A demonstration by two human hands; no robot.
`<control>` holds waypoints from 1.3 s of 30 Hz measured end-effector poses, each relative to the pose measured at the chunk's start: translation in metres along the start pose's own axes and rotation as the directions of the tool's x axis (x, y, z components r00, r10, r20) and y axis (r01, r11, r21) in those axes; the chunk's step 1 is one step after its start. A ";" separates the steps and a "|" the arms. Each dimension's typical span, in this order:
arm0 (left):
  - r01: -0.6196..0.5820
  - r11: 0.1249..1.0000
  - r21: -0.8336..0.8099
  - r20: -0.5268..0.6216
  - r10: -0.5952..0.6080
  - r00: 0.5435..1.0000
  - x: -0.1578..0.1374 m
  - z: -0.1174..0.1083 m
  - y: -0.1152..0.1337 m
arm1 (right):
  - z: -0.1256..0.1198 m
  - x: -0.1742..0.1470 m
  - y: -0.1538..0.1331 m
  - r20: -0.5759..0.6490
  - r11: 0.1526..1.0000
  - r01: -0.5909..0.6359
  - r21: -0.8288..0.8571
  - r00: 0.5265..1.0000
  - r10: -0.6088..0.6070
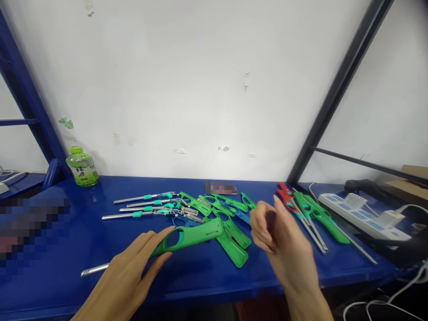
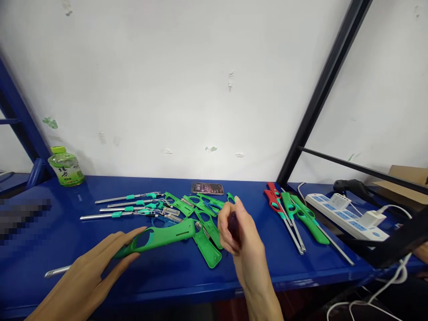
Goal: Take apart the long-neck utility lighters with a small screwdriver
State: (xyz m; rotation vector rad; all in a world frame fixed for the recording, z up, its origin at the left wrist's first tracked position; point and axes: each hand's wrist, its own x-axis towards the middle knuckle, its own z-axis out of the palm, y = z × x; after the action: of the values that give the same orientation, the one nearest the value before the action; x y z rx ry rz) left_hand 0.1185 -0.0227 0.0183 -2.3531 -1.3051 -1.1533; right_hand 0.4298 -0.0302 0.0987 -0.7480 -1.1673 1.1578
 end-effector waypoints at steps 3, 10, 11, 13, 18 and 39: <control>-0.037 0.999 -0.021 -0.023 0.037 0.999 0.007 -0.002 0.007 | 0.013 -0.007 -0.005 -0.005 0.964 0.117 0.240 0.993 -0.119; -0.036 0.999 -0.027 0.088 0.038 0.995 -0.001 -0.004 -0.006 | 0.028 -0.010 0.001 0.011 0.911 0.186 0.368 0.979 -0.204; -0.018 1.000 -0.020 0.143 0.021 0.990 -0.004 -0.005 -0.012 | 0.029 -0.008 0.005 0.019 0.910 0.170 0.379 0.981 -0.192; 0.021 0.999 -0.049 0.276 -0.007 0.961 -0.009 -0.008 -0.024 | 0.033 -0.003 0.014 0.049 0.907 0.124 0.404 0.987 -0.156; 0.194 0.972 -0.131 0.430 -0.120 0.895 -0.009 -0.016 -0.042 | 0.043 0.010 0.045 0.094 0.901 0.001 0.435 0.994 -0.047; 0.157 0.988 0.014 0.531 -0.140 0.836 -0.038 -0.004 -0.067 | 0.058 0.014 0.081 0.104 0.963 0.059 0.263 0.991 -0.089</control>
State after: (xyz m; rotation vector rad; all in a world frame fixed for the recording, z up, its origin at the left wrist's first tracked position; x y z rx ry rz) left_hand 0.0515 -0.0092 -0.0181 -2.7519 -1.6694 -0.5560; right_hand 0.3509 -0.0007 0.0450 -0.4382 -1.1015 1.2742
